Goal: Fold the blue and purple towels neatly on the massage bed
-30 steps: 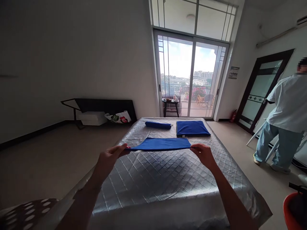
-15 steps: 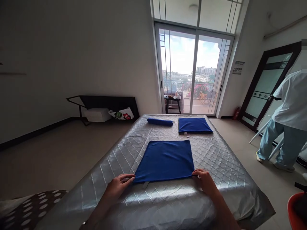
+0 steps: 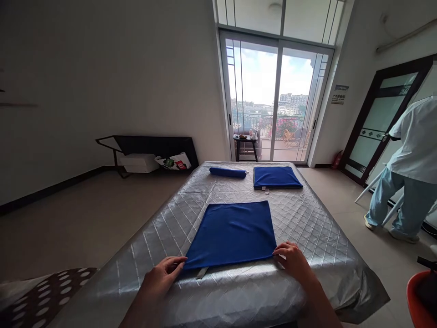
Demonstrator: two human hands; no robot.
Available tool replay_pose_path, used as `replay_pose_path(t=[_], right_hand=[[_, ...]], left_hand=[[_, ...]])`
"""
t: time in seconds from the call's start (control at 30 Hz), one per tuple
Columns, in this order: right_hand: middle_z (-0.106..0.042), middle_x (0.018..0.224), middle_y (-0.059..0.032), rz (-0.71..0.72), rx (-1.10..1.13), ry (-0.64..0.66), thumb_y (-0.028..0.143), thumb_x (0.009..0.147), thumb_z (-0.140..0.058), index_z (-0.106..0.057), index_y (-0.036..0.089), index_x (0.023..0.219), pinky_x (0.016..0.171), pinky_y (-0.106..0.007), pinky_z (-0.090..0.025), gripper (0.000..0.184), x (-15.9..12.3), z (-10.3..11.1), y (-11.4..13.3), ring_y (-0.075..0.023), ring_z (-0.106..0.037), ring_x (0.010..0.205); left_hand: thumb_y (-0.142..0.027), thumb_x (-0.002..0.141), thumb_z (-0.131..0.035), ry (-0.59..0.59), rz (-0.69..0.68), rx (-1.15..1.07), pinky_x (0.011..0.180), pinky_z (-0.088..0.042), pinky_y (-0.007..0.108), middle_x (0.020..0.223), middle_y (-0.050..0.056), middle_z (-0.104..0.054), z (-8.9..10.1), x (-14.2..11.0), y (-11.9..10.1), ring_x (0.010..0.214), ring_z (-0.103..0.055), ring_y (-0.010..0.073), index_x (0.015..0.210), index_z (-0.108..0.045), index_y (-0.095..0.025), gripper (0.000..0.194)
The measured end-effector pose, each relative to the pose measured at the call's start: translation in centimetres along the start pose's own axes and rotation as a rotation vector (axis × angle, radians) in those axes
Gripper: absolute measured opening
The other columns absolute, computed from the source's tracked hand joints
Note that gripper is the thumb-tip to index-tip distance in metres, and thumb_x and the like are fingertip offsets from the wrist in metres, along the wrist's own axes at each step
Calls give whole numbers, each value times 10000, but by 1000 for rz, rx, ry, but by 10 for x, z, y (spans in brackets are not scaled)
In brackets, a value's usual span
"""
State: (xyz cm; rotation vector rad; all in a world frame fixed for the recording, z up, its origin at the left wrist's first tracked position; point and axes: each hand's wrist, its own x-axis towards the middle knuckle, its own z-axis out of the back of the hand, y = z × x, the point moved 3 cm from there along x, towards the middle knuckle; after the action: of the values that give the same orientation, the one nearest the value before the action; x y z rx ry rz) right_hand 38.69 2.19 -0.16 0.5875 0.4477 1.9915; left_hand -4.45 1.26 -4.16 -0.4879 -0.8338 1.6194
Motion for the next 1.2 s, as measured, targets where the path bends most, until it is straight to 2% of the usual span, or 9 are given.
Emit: replay_pose_path(t=[0.17, 0.27, 0.37, 0.47, 0.6, 0.73, 0.93, 1.03, 1.2], right_hand=[[-766, 952, -52, -48, -63, 18, 375, 980, -504, -784, 258, 866, 955, -361, -492, 324, 3, 5, 10, -213, -687, 945], [-763, 1020, -69, -96, -110, -70, 381, 1019, -404, -773, 243, 964, 979, -360, -481, 398, 17, 2, 19, -219, -673, 1009], [-681, 1290, -95, -159, -184, -139, 364, 1029, -347, -694, 209, 1231, 1082, -365, -418, 430, 40, -14, 25, -225, -585, 1230], [-472, 1527, -110, -247, -296, -49, 390, 1018, -351, -499, 158, 1460, 1181, -406, -298, 521, 57, -39, 22, -248, -365, 1448], [-290, 1616, -102, -314, -372, 139, 367, 1020, -288, -287, 126, 1561, 1218, -428, -194, 592, 61, -60, 14, -229, -165, 1524], [-220, 1636, -90, -335, -378, 168, 428, 1026, -231, -220, 127, 1577, 1227, -415, -150, 628, 58, -60, 13, -213, -124, 1530], [-189, 1646, -68, -382, -373, 164, 471, 1024, -205, -189, 147, 1586, 1231, -397, -107, 649, 57, -61, 14, -200, -114, 1532], [-231, 1637, -80, -385, -400, 192, 474, 1021, -235, -229, 166, 1582, 1226, -418, -107, 640, 59, -58, 15, -218, -170, 1523], [-373, 1573, -144, -377, -448, 187, 403, 1019, -254, -349, 115, 1541, 1218, -422, -126, 604, 94, -40, 19, -243, -306, 1479]], left_hand=[[-384, 782, -476, -130, -110, 165, 797, -581, 339, 963, 56, -747, -4, -6, -4, 832, -722, 224, 837, -766, -250, 324], [-318, 844, -449, -216, -225, 254, 899, -562, 385, 1008, 70, -725, -17, -1, -30, 929, -705, 233, 902, -754, -235, 321], [-294, 926, -423, -140, -413, 271, 975, -541, 402, 1121, 65, -713, -59, 4, -82, 1047, -678, 222, 1001, -735, -239, 325], [-342, 983, -418, -4, -572, 357, 1067, -487, 435, 1316, 83, -663, -117, 4, -136, 1240, -595, 239, 1217, -675, -232, 364], [-467, 1024, -313, 204, -663, 498, 1169, -367, 471, 1518, 77, -498, -172, 3, -166, 1429, -410, 251, 1434, -514, -220, 519], [-552, 1014, -234, 256, -591, 574, 1210, -272, 503, 1594, 42, -372, -169, 10, -139, 1491, -293, 248, 1506, -400, -279, 587], [-563, 996, -247, 147, -314, 717, 1211, -234, 528, 1628, 96, -280, -105, 22, -40, 1509, -232, 292, 1542, -327, -209, 655], [-529, 997, -252, 49, -297, 739, 1198, -259, 538, 1610, 132, -319, -83, 21, 0, 1505, -245, 295, 1542, -328, -171, 656], [-464, 993, -302, -17, -318, 727, 1177, -324, 494, 1579, 166, -366, -78, 16, 12, 1462, -351, 278, 1510, -392, -123, 625]])
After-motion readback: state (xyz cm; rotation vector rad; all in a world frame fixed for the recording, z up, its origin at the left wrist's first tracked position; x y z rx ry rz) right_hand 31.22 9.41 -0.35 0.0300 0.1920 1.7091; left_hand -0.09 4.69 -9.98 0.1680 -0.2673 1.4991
